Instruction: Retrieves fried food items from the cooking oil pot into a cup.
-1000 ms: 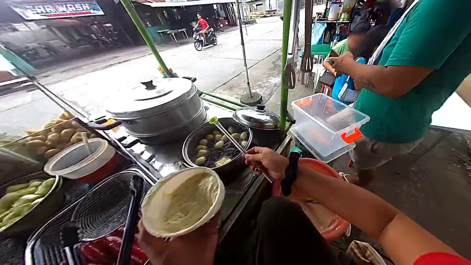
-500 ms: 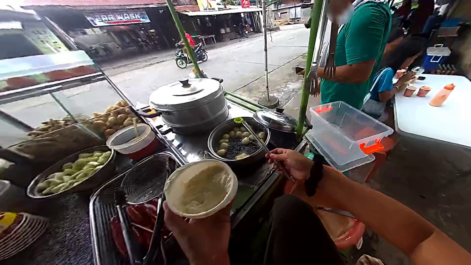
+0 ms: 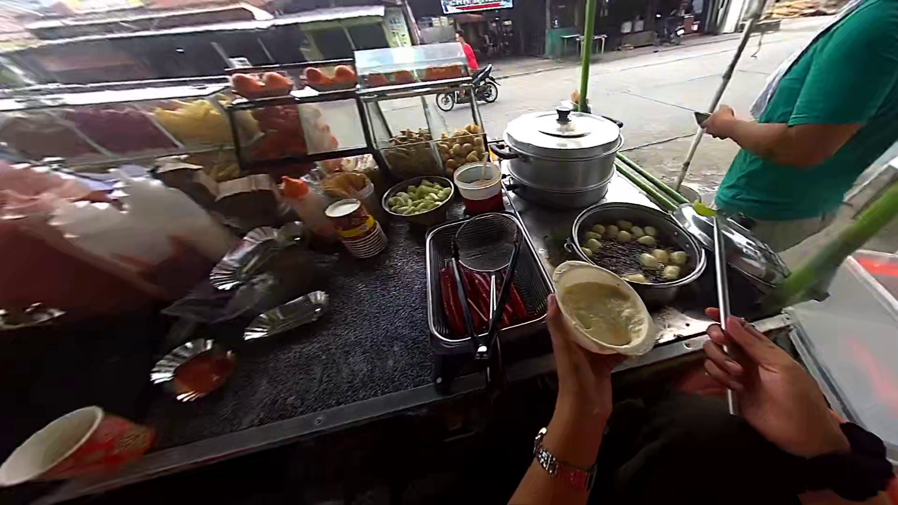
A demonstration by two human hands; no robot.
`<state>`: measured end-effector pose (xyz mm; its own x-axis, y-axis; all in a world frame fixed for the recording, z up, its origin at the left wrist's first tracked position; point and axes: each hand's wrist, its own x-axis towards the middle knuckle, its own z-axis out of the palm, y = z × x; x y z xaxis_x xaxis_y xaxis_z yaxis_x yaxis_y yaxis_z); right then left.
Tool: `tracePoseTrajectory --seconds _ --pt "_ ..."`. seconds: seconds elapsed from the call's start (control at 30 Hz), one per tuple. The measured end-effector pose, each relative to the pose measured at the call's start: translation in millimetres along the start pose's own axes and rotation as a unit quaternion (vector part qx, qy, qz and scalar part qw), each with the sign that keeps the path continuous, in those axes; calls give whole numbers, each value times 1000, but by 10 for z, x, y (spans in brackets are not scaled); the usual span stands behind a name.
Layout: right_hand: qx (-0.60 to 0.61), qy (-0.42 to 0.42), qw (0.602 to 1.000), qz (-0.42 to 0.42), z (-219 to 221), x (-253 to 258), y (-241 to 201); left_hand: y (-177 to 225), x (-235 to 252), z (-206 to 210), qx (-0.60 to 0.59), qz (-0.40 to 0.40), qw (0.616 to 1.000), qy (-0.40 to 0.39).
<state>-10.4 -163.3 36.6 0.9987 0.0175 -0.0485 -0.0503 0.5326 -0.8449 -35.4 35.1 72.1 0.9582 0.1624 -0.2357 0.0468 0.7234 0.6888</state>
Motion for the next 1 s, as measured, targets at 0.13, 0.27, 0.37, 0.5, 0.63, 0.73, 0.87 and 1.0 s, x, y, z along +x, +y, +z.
tracePoseTrajectory --seconds 0.13,0.27,0.37,0.5,0.63,0.73,0.87,1.0 --pt "-24 -39 999 8 -102 86 35 -29 42 -12 -11 -4 1000 -15" --pt "-43 -42 998 28 -97 123 12 -20 66 16 -15 -5 1000 -13" --pt "-32 -35 999 26 -107 134 14 -14 70 46 -20 -9 1000 -4" --pt "-6 -14 999 35 -45 106 12 -24 74 17 -25 -2 1000 -2" --pt "-6 -1 999 41 -18 123 -34 -67 78 3 -17 -2 1000 13" --pt "-72 18 997 -12 -9 193 -108 -90 76 -40 -11 -8 1000 18" --pt "-377 48 915 -133 -205 581 -330 -79 89 -59 -8 -8 1000 24" --pt "-597 62 783 -163 -420 1004 -599 -110 122 -72 -8 1 999 39"
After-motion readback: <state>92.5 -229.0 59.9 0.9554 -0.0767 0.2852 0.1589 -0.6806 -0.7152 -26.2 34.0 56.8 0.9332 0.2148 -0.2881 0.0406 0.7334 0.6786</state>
